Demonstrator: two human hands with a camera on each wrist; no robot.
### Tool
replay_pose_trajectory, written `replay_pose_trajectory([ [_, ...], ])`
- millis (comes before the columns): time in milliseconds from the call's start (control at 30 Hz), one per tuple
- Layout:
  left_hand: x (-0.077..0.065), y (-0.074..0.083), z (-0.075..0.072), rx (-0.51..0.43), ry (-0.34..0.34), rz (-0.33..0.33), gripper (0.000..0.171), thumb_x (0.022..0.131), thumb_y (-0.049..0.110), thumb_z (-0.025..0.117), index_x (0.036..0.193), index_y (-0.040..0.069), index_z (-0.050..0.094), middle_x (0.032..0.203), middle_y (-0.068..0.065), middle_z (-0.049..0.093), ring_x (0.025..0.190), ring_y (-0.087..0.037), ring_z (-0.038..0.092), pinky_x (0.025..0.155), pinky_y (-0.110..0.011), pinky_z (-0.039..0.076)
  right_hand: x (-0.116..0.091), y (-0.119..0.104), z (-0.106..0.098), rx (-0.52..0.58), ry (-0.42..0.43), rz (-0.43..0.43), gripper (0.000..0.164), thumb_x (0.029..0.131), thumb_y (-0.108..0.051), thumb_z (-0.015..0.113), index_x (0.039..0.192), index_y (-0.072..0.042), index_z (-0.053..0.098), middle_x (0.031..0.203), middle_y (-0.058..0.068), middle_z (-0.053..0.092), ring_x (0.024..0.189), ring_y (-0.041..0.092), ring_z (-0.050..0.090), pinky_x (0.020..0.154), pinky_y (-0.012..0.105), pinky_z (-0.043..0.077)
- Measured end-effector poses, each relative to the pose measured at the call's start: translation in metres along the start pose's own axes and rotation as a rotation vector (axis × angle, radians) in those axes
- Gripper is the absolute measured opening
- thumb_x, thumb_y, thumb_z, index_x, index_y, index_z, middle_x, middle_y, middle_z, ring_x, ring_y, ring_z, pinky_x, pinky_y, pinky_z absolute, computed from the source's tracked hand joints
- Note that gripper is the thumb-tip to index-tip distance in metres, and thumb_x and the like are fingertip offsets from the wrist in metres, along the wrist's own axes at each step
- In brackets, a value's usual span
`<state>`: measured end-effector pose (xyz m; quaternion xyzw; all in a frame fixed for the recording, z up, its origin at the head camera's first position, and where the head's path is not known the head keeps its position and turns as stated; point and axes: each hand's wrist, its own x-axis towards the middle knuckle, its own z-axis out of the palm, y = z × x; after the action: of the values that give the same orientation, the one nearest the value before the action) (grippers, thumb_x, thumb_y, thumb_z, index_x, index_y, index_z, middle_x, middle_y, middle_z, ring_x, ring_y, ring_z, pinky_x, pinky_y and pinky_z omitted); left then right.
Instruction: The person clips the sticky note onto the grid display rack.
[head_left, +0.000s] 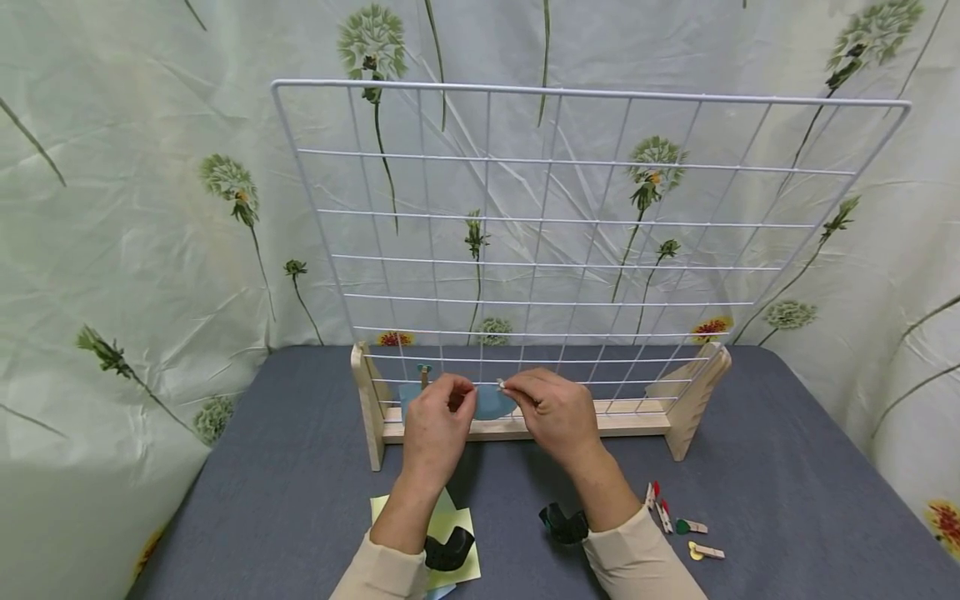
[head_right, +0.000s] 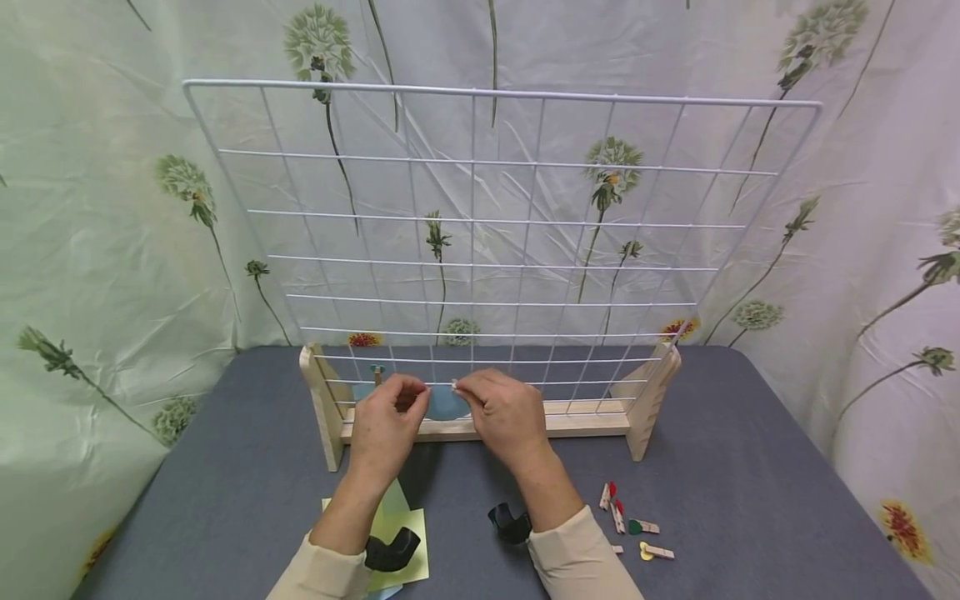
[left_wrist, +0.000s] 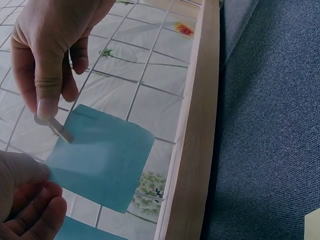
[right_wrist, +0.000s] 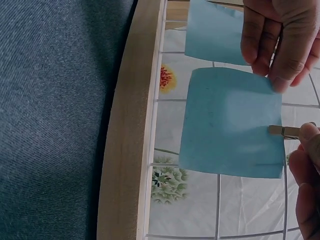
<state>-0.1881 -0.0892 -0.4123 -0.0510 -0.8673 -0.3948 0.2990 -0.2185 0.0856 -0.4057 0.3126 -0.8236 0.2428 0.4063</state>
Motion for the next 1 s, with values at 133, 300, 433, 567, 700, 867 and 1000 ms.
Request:
replay_pose_trajectory([
  [133,0.0,0.001,-0.001,-0.008,-0.007,-0.001,0.006,0.089,0.008,0.077,0.09,0.01,0.072,0.081,-0.005,0.074,0.072,-0.017,0.071,0.065,-0.034,0.058,0.0,0.0,0.001,-0.004,0.02,-0.013,0.013,0.077,-0.016,0.088,0.088,-0.015,0.081,0.086,-0.002,0.078,0.08,0.013,0.076,0.064,0.03,0.058],
  [300,0.0,0.001,0.0,-0.012,-0.014,0.018,0.007,0.088,0.007,0.078,0.09,0.01,0.072,0.081,-0.005,0.073,0.071,-0.015,0.07,0.065,-0.033,0.058,0.0,-0.001,0.0,-0.027,0.003,-0.006,0.014,0.08,-0.019,0.087,0.092,-0.014,0.081,0.089,-0.002,0.078,0.082,0.013,0.076,0.065,0.03,0.059],
  [433,0.0,0.001,-0.001,-0.012,-0.028,0.012,0.007,0.088,0.008,0.078,0.091,0.009,0.072,0.081,-0.005,0.073,0.071,-0.015,0.07,0.065,-0.032,0.059,0.0,-0.002,-0.002,-0.035,-0.023,0.006,0.015,0.081,-0.02,0.085,0.095,-0.014,0.081,0.092,-0.002,0.078,0.084,0.013,0.076,0.066,0.03,0.059],
  [567,0.001,0.001,-0.004,-0.014,-0.029,0.005,0.006,0.088,0.01,0.079,0.09,0.01,0.073,0.081,-0.004,0.074,0.072,-0.016,0.071,0.066,-0.033,0.058,0.0,-0.002,-0.004,-0.032,-0.033,0.012,0.017,0.081,-0.019,0.087,0.096,-0.015,0.081,0.092,-0.002,0.078,0.082,0.013,0.075,0.064,0.029,0.058],
  [700,0.002,0.001,-0.007,-0.008,-0.026,0.005,0.006,0.088,0.01,0.078,0.089,0.01,0.072,0.08,-0.004,0.073,0.072,-0.016,0.07,0.066,-0.034,0.058,0.001,-0.002,-0.006,-0.034,-0.026,0.023,0.019,0.078,-0.019,0.088,0.095,-0.015,0.081,0.091,-0.002,0.077,0.074,0.011,0.073,0.06,0.027,0.056],
  [867,0.001,0.003,-0.01,0.003,-0.044,-0.004,0.007,0.087,0.01,0.079,0.09,0.01,0.072,0.08,-0.003,0.073,0.071,-0.015,0.069,0.065,-0.032,0.058,0.002,-0.003,-0.011,-0.027,-0.042,0.062,0.014,0.08,-0.017,0.088,0.091,-0.014,0.08,0.089,-0.002,0.077,0.071,0.011,0.072,0.06,0.026,0.057],
  [1000,-0.001,0.003,-0.012,0.016,-0.078,-0.011,0.008,0.089,0.013,0.079,0.091,0.011,0.072,0.079,-0.002,0.072,0.07,-0.013,0.067,0.064,-0.028,0.056,0.004,-0.003,-0.017,-0.011,-0.089,0.117,0.012,0.081,-0.016,0.087,0.09,-0.014,0.08,0.089,-0.001,0.077,0.07,0.011,0.071,0.061,0.027,0.058],
])
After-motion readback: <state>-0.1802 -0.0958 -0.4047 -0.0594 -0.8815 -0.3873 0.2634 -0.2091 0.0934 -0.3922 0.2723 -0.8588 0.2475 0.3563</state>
